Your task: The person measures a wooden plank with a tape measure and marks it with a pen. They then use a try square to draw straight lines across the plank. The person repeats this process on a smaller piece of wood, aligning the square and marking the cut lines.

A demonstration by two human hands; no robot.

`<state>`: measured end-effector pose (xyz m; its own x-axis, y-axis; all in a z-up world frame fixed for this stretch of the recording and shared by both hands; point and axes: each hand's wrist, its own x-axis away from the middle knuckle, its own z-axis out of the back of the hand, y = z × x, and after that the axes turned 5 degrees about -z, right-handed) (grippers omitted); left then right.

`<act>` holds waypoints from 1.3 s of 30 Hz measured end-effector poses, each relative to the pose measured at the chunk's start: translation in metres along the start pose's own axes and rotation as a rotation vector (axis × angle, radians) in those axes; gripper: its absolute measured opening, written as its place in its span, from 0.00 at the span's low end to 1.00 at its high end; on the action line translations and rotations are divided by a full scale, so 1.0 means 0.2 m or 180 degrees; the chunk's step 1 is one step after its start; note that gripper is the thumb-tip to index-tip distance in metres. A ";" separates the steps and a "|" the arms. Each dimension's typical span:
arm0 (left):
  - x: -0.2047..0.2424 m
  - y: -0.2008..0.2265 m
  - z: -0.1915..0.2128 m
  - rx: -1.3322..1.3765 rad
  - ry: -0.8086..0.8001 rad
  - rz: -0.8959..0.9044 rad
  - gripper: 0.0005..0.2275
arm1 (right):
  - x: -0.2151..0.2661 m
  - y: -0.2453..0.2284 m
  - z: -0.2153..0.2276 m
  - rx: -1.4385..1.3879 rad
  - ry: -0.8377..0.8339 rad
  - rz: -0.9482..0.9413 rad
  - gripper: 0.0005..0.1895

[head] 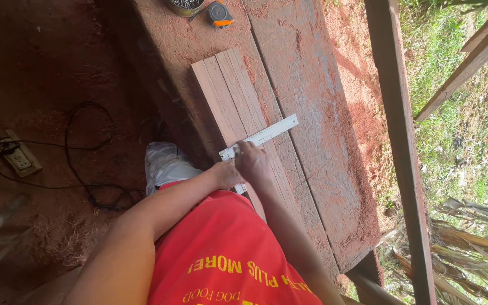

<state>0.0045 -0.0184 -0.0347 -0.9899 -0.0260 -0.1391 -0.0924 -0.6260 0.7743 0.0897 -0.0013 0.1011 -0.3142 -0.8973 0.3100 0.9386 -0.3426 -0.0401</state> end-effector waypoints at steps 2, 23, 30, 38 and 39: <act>0.00 -0.02 -0.04 0.0395 0.0029 0.0293 0.17 | 0.04 -0.03 -0.02 -0.0369 -0.0039 0.0041 0.10; 0.04 0.36 0.43 0.0421 0.0511 -0.0753 0.08 | 0.80 0.70 -0.29 -0.2942 0.0101 -0.2018 0.07; 0.00 0.56 0.59 0.0709 0.0996 -0.1615 0.23 | 0.88 0.64 -0.29 -0.4020 -0.0049 -0.2480 0.10; 0.08 0.52 0.54 0.0110 0.1150 -0.1741 0.15 | 0.72 0.38 -0.13 -0.4914 -0.0269 -0.2741 0.13; 0.10 0.52 0.54 0.0010 0.0941 -0.1617 0.15 | 0.70 0.34 -0.08 -0.5024 -0.0303 -0.2772 0.14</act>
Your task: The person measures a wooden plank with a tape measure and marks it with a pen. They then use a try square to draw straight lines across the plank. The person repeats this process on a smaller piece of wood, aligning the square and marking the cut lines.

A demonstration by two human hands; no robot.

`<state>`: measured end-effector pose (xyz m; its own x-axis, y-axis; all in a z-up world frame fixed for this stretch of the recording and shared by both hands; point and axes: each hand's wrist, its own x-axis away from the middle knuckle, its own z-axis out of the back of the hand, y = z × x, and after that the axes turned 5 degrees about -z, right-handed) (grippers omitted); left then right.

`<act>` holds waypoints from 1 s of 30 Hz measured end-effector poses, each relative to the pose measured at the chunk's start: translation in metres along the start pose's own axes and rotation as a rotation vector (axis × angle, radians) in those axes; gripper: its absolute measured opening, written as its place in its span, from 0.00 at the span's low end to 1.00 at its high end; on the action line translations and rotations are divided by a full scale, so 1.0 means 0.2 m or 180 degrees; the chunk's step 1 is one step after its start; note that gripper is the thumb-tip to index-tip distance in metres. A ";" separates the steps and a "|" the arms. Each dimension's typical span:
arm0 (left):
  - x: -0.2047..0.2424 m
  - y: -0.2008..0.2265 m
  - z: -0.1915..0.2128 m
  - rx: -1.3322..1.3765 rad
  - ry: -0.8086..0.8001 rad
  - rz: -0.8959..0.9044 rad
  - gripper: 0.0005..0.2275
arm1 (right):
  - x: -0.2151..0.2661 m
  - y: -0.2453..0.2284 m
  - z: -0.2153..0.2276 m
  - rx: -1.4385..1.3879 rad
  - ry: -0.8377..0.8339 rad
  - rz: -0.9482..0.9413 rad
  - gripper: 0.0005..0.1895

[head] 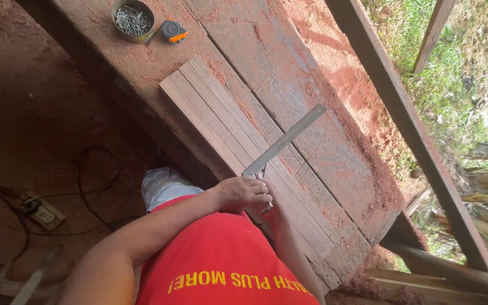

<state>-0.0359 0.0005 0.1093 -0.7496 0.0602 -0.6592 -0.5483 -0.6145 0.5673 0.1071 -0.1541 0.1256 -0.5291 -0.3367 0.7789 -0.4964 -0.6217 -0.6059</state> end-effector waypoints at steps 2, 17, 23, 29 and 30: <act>0.04 -0.01 0.00 -0.0149 0.0062 0.0051 0.15 | 0.02 -0.04 -0.06 -0.0184 -0.0077 -0.0102 0.15; 0.32 -0.30 -0.16 -0.0966 -0.1359 0.0868 0.17 | -0.06 0.06 -0.10 0.2037 -0.0068 0.0653 0.20; 0.34 -0.34 -0.20 -0.1231 -0.1652 0.1090 0.14 | -0.12 0.09 -0.17 0.3003 -0.0062 0.1094 0.20; 0.36 -0.36 -0.22 -0.0991 -0.1394 0.1393 0.14 | -0.17 0.12 -0.16 0.3533 0.0198 0.1967 0.19; 0.36 -0.37 -0.23 -0.0779 -0.1428 0.1523 0.14 | -0.17 0.11 -0.17 0.3575 0.0255 0.2051 0.19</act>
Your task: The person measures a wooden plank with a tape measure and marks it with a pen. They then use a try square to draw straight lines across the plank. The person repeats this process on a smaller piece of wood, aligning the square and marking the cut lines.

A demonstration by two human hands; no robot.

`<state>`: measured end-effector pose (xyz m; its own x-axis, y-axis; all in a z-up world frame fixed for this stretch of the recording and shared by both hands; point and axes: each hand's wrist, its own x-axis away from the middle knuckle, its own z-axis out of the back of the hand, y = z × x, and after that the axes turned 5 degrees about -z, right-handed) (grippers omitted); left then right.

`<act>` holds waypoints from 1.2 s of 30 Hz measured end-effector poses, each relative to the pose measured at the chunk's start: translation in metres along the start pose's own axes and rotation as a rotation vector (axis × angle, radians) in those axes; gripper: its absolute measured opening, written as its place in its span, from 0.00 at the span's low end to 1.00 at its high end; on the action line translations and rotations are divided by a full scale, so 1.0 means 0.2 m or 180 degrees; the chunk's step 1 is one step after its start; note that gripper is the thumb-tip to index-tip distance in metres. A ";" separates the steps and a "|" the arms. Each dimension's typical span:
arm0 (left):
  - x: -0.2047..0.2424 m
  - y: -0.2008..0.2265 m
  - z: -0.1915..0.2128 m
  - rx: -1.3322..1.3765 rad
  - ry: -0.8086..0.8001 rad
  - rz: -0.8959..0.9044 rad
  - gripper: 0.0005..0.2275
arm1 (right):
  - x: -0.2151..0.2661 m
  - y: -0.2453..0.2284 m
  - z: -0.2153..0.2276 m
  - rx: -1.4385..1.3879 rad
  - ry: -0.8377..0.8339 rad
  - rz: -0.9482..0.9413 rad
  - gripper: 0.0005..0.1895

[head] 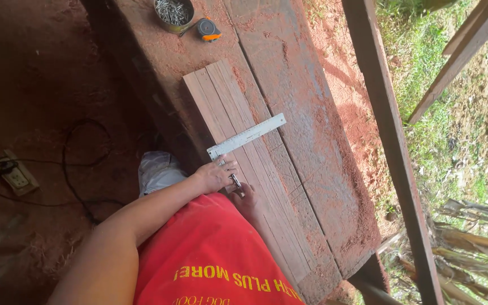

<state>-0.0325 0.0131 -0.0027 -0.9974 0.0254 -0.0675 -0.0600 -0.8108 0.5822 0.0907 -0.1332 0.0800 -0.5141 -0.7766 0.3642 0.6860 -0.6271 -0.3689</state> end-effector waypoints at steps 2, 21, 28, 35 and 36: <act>-0.02 -0.01 -0.08 -0.0186 0.0095 -0.0022 0.14 | 0.00 -0.02 0.01 0.0090 -0.0035 -0.0057 0.18; -0.06 -0.07 -0.16 0.0074 0.0306 -0.0061 0.14 | -0.12 0.13 0.03 -0.0002 -0.0271 -0.0042 0.14; -0.12 -0.09 -0.24 0.0102 0.0019 -0.0040 0.14 | -0.39 0.03 0.26 0.0064 0.0030 -0.0674 0.21; -0.10 -0.07 -0.18 -0.0119 -0.0011 -0.0110 0.16 | -0.68 -0.08 0.29 -0.1273 0.0016 -0.0288 0.14; -0.10 -0.07 -0.19 -0.0108 -0.0016 -0.0106 0.16 | -0.72 -0.08 0.27 -0.1693 -0.0099 -0.0220 0.11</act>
<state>-0.0098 0.0023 -0.0400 -0.9951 0.0557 -0.0823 -0.0920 -0.8289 0.5518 0.1818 -0.0082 0.0803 -0.5278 -0.7354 0.4251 0.2914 -0.6268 -0.7226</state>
